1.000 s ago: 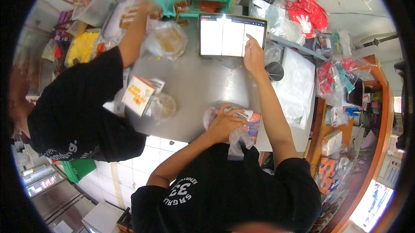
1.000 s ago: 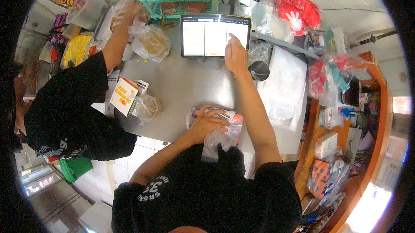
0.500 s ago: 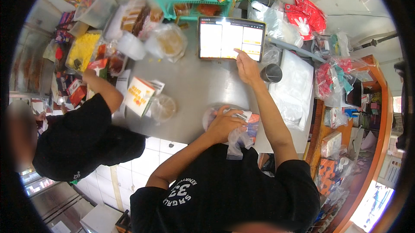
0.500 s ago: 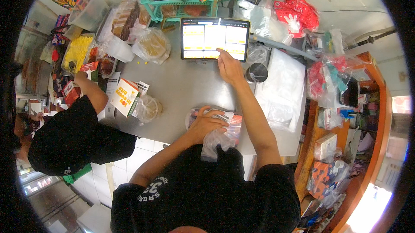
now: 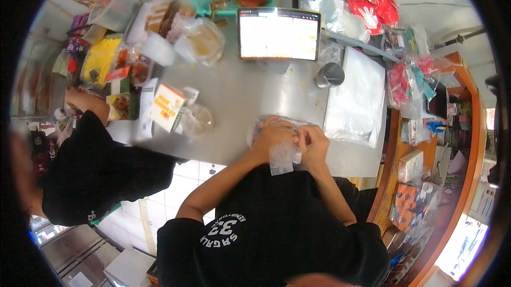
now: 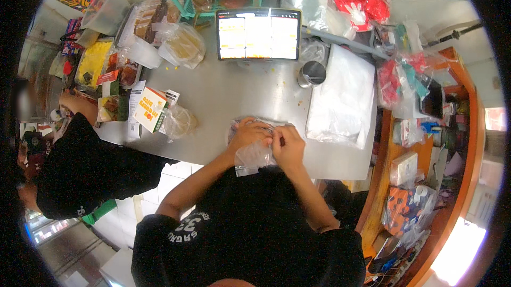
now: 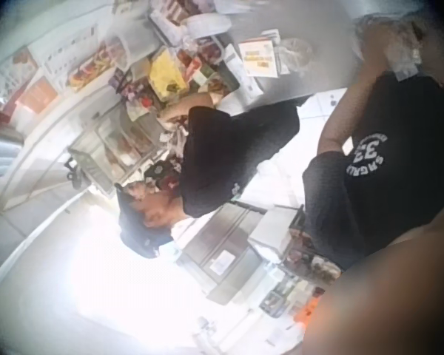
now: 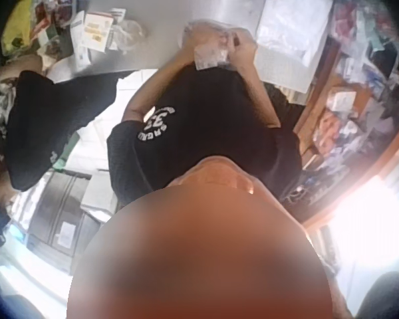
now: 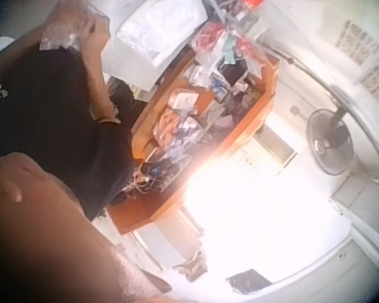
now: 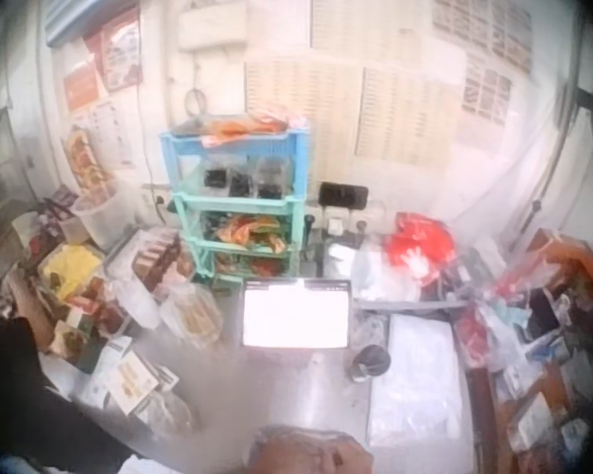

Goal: The person packs multiple snack boxes and small items into plastic bags at a retail counter. They open bags, insert items, fold and seal the bags, and place them on the counter. A coworker is visible nearby handling other items.

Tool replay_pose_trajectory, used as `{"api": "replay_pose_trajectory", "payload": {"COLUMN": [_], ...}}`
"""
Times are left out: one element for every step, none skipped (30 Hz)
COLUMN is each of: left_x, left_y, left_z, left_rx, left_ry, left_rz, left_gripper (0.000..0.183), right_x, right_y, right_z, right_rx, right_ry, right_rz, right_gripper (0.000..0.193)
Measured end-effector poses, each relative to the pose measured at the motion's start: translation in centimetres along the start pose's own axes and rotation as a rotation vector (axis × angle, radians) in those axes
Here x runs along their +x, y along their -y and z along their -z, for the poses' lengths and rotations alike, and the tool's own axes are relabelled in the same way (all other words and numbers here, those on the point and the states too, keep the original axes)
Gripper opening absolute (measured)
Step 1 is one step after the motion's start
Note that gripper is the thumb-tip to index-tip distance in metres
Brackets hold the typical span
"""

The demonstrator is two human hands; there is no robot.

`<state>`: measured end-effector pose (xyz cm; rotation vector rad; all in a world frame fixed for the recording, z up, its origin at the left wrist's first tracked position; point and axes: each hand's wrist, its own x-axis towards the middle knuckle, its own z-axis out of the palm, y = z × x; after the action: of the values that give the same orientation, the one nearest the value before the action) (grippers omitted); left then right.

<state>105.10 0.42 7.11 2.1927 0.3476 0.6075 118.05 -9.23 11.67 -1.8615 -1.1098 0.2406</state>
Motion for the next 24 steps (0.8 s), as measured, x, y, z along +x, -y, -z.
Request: {"api": "replay_pose_trajectory", "payload": {"left_x": [0.0,0.0,0.1,0.0,0.0,0.4,0.6,0.8,1.0,1.1,1.1,1.3,1.4,1.6,1.8,2.1,2.5,3.0,3.5,3.9,4.3,4.7,4.8,4.9], "left_y": [-0.3,-0.8,-1.3,-2.1,-2.9,-3.3,-3.7,-4.2,-4.4,-4.8,-5.1,-5.4,-5.8,-6.2,-6.7,-7.3,-7.8,-8.3,-8.6,-8.8,-8.7,-8.4,-8.0,-7.6], "left_z": [0.0,0.0,0.1,0.2,0.4,0.7,1.0,1.3,1.5,1.7,1.9,2.0,2.0,2.0,2.1,2.0,2.1,2.0,2.1,2.3,2.5,2.8,3.0,3.0], "left_rx": [0.012,0.027,0.135,0.245,0.357,0.416,0.472,0.531,0.559,0.588,0.607,0.681,0.747,0.813,0.879,0.943,1.015,1.012,1.018,0.988,0.92,0.816,0.731,0.742], "left_ry": [-0.02,-0.04,-0.139,-0.239,-0.339,-0.325,-0.312,-0.246,-0.168,-0.038,0.11,0.127,0.167,0.228,0.261,0.317,0.351,0.412,0.451,0.5,0.494,0.498,0.484,0.544], "left_rz": [0.017,0.029,0.03,0.031,0.031,-0.023,-0.075,-0.055,-0.069,-0.01,0.056,0.062,0.075,0.096,0.083,0.076,0.071,0.116,0.163,0.185,0.258,0.302,0.345,0.348], "left_gripper": [0.011,0.012,0.013,0.014,0.017,0.018,0.019,0.021,0.02,0.019,0.019,0.017,0.015,0.014,0.015,0.015,0.016,0.016,0.015,0.015,0.015,0.015,0.015,0.014], "right_x": [-0.9,-1.5,-1.8,-2.1,-2.3,-2.5,-2.6,-2.7,-2.8,-2.7,-2.8,-2.8,-2.8,-2.9,-3.0,-3.2,-3.3,-3.5,-3.7,-3.9,-4.2,-4.2,-4.4,-4.5], "right_y": [0.0,0.0,0.1,0.2,0.4,0.6,0.7,0.8,0.8,0.6,0.5,0.2,-0.1,-0.3,-0.6,-0.7,-0.9,-1.0,-1.1,-1.2,-1.3,-1.6,-1.9,-2.2], "right_z": [-0.3,-0.6,-0.7,-0.7,-0.6,-0.4,-0.1,0.1,0.4,0.5,0.5,0.6,0.5,0.4,0.3,0.2,0.2,0.1,0.1,0.1,0.1,0.1,0.0,-0.1], "right_rx": [0.055,0.02,0.006,0.019,0.042,0.024,0.012,-0.002,0.008,0.018,0.019,-0.19,-0.195,-0.226,-0.257,-0.266,-0.276,-0.3,-0.212,-0.137,-0.034,-0.013,0.033,0.081], "right_ry": [-0.034,-0.063,-0.051,-0.035,-0.026,0.01,0.04,0.073,0.086,0.101,0.136,0.149,0.145,0.166,0.184,0.21,0.235,0.242,0.273,0.286,0.314,0.268,0.238,0.18], "right_rz": [0.064,0.061,0.0,-0.045,-0.113,0.002,0.094,0.184,0.175,0.168,0.151,0.321,0.352,0.351,0.352,0.326,0.3,0.238,0.124,-0.025,-0.146,-0.11,-0.05,0.018], "right_gripper": [0.005,0.008,0.008,0.008,0.008,0.009,0.01,0.011,0.012,0.013,0.014,0.016,0.016,0.016,0.016,0.015,0.013,0.012,0.012,0.013,0.014,0.015,0.017,0.018]}}
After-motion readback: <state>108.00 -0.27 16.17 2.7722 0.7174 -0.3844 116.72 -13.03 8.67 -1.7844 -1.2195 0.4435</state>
